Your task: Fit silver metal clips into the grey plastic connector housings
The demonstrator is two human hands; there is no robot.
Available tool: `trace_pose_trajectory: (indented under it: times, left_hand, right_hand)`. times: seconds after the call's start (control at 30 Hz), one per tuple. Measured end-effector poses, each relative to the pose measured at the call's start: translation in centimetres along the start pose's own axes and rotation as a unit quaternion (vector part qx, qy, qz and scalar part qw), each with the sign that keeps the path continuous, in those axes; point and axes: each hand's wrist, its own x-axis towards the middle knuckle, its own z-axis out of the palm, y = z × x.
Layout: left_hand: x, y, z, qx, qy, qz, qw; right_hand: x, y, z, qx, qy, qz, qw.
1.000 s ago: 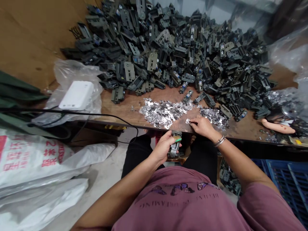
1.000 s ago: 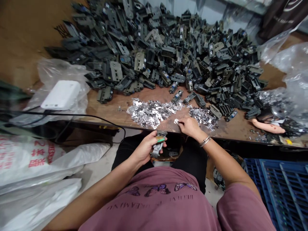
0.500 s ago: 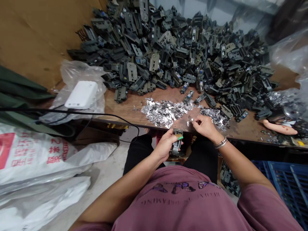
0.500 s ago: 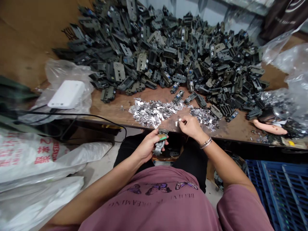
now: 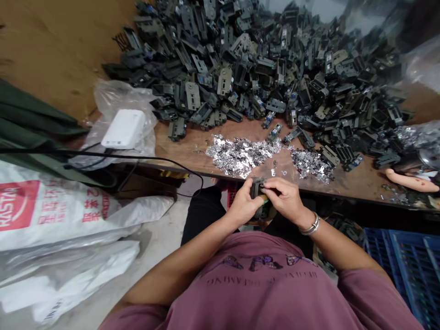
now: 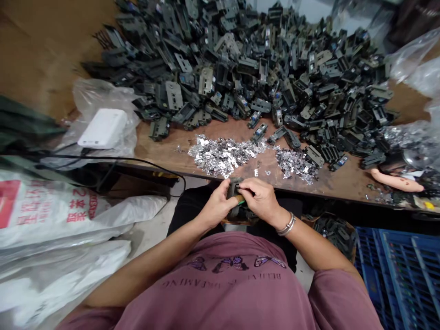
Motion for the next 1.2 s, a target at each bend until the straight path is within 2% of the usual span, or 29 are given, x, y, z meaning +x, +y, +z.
trace_pose_trajectory:
  times: [0.27, 0.43, 0.63, 0.83, 1.07, 1.2]
  left_hand:
    - [-0.1, -0.8, 0.1, 0.132, 0.053, 0.059, 0.988]
    - [-0.3, -0.6, 0.0, 0.194, 0.065, 0.066, 0.977]
    - [-0.3, 0.0, 0.1, 0.124, 0.036, 0.057, 0.990]
    - [-0.4, -0.6, 0.0, 0.165, 0.047, 0.066, 0.983]
    - [-0.6, -0.3, -0.2, 0.110, 0.003, 0.043, 0.993]
    - [-0.8, -0.3, -0.3, 0.077, -0.026, 0.036, 0.996]
  right_hand:
    - [-1.0, 0.4, 0.5, -0.106, -0.006, -0.060, 0.993]
    - [-1.2, 0.4, 0.6, -0.129, 0.003, -0.083, 0.988]
    - [-1.2, 0.1, 0.5, -0.095, 0.012, -0.074, 0.993]
    - [-1.7, 0.4, 0.9, -0.091, 0.026, -0.069, 0.993]
    - [-1.5, -0.4, 0.5, -0.023, 0.002, -0.013, 1.000]
    - [-1.4, -0.7, 0.2, -0.027, 0.006, -0.012, 1.000]
